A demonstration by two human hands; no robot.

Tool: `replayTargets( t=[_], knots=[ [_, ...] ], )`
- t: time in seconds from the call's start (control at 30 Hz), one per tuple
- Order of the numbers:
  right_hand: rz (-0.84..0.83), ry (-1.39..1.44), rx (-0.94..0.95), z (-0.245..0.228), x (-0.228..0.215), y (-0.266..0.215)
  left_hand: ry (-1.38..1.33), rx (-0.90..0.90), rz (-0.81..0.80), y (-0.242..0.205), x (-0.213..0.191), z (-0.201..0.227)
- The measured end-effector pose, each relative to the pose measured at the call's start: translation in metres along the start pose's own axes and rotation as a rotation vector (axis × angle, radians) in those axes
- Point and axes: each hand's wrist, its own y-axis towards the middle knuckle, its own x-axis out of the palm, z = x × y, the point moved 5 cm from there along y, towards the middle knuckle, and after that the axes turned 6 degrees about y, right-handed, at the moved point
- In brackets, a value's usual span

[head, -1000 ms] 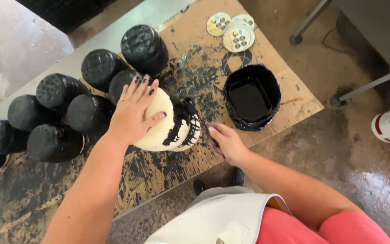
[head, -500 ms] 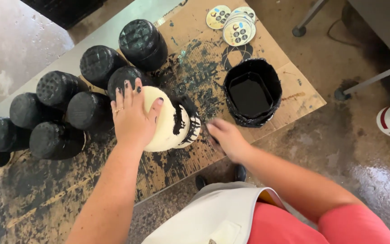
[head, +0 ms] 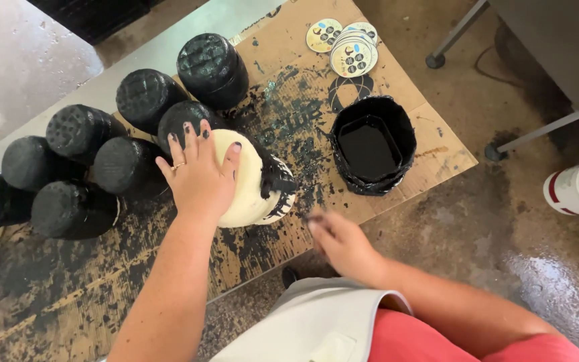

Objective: Applying a black protective coating to a cheese wheel using a brush

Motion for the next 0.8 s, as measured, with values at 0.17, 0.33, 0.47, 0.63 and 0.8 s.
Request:
replayTargets(
  t=[0.17,0.33,0.47,0.63,0.8],
  knots=[
    [-0.012,-0.162,-0.025,-0.020,0.001,0.007,0.044,-0.067,0.040,0.004,0.014,-0.008],
    [-0.028,-0.016,-0.201,-0.053,0.012,0.048,-0.055,-0.080,0.059,0.000,0.010,-0.007],
    [-0.042,-0.141,-0.225,-0.035,0.014,-0.006,-0.208,-0.083,0.134,0.002,0.008,-0.020],
    [-0.024,-0.203,-0.244,-0.035,0.022,-0.019,-0.283,-0.017,0.179,-0.002,0.003,-0.016],
    [0.098,-0.204,-0.308,-0.048,0.009,0.039,-0.304,0.018,0.190,0.002,0.014,-0.025]
  ],
)
